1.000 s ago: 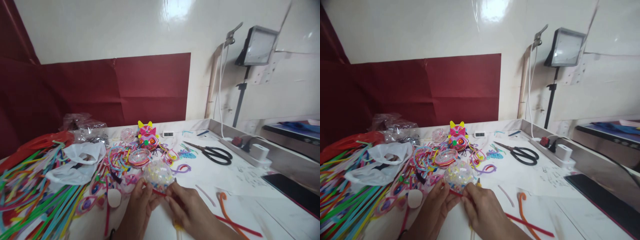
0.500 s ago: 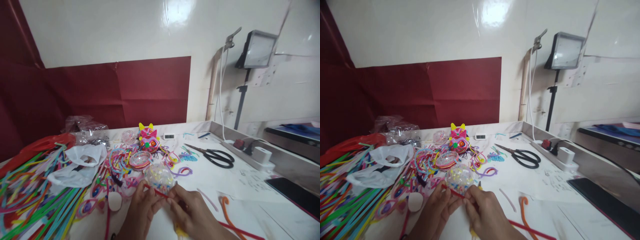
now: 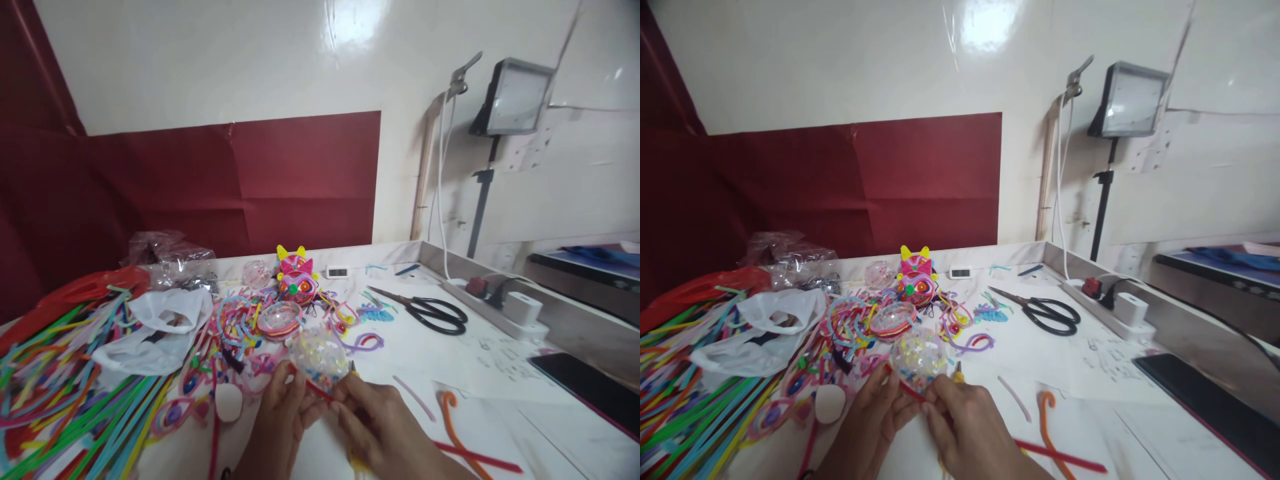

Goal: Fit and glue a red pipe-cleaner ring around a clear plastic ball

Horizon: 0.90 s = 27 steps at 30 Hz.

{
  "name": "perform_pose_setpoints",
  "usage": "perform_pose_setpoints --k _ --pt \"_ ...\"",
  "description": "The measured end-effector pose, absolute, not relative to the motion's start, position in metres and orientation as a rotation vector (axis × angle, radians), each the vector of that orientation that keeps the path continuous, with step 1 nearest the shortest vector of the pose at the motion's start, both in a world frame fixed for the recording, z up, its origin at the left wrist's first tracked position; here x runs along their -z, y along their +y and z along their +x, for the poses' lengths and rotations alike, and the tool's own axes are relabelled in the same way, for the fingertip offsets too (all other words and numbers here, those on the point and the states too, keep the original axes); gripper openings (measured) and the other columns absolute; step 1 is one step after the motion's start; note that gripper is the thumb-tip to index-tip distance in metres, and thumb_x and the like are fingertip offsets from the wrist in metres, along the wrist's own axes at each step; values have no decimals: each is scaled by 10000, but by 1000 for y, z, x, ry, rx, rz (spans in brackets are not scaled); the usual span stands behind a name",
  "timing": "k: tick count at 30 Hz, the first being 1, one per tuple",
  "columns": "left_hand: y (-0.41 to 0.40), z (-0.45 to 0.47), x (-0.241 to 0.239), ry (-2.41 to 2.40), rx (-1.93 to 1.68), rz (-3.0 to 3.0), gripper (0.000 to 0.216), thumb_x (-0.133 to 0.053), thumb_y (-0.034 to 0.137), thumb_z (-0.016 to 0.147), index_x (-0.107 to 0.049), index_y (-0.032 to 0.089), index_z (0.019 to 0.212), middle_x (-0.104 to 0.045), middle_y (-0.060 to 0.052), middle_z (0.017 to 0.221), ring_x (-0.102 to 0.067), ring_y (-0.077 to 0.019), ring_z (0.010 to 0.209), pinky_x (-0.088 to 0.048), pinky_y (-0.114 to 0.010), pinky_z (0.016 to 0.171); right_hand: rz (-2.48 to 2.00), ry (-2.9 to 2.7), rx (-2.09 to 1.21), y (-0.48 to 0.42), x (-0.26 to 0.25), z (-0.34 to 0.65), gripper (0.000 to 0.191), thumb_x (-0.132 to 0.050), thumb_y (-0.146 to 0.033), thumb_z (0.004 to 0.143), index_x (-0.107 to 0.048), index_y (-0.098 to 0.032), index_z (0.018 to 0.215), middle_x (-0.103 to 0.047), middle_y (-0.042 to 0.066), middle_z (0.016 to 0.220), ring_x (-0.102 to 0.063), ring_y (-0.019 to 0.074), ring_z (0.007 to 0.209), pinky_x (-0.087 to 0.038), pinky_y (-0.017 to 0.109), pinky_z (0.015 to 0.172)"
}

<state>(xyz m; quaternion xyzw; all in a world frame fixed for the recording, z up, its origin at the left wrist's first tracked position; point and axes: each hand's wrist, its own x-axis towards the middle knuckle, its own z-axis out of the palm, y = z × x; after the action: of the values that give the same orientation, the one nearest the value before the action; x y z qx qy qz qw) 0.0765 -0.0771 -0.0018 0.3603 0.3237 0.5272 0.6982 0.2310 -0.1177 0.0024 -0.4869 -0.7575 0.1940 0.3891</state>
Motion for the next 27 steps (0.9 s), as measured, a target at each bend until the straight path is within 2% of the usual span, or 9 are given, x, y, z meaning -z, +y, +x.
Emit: perform_pose_setpoints --k 4,8,10,14,22,27 --pt "-74 74 0 735 -1188 749 351 -799 356 690 -587 195 919 -779 -94 833 -748 -244 758 -580 -299 661 -1250 -1948 -500 -116 -7 236 136 -442 -249 901 -547 -215 822 -590 -11 649 -523 131 552 -370 221 534" --pt "-74 68 -7 708 -1230 677 388 -813 310 679 -592 185 972 -776 -104 941 -742 -249 823 -600 -351 729 -1290 -1919 -548 -111 -12 242 157 -463 -217 890 -569 -208 774 -550 -34 616 -492 116 550 -343 215 526" --pt "-74 66 -11 713 -1253 652 390 -831 280 652 -596 183 948 -772 -102 974 -740 -254 837 -607 -372 745 -1294 -1885 -592 -108 -14 245 161 -477 -205 878 -571 -199 748 -529 -42 599 -474 109 547 -336 215 528" --pt "-74 64 -15 723 -1260 602 364 -846 206 614 -596 182 878 -779 -72 902 -743 -239 768 -623 -369 696 -1281 -1813 -654 -104 -14 248 142 -502 -191 856 -589 -183 744 -503 -46 599 -440 105 556 -331 219 539" --pt "-74 66 -17 704 -1238 565 205 -719 123 750 -621 166 924 -778 -87 887 -741 -209 728 -630 -349 659 -1248 -1694 -828 -95 -7 254 158 -557 -253 842 -638 -148 757 -464 -42 584 -384 101 550 -291 219 506" --pt "-75 67 -21 724 -1234 521 111 -654 91 791 -625 161 871 -774 -81 861 -742 -204 728 -631 -331 648 -1213 -1583 -1023 -93 -5 255 213 -574 -343 844 -636 -146 794 -455 -50 557 -382 90 497 -297 204 467"
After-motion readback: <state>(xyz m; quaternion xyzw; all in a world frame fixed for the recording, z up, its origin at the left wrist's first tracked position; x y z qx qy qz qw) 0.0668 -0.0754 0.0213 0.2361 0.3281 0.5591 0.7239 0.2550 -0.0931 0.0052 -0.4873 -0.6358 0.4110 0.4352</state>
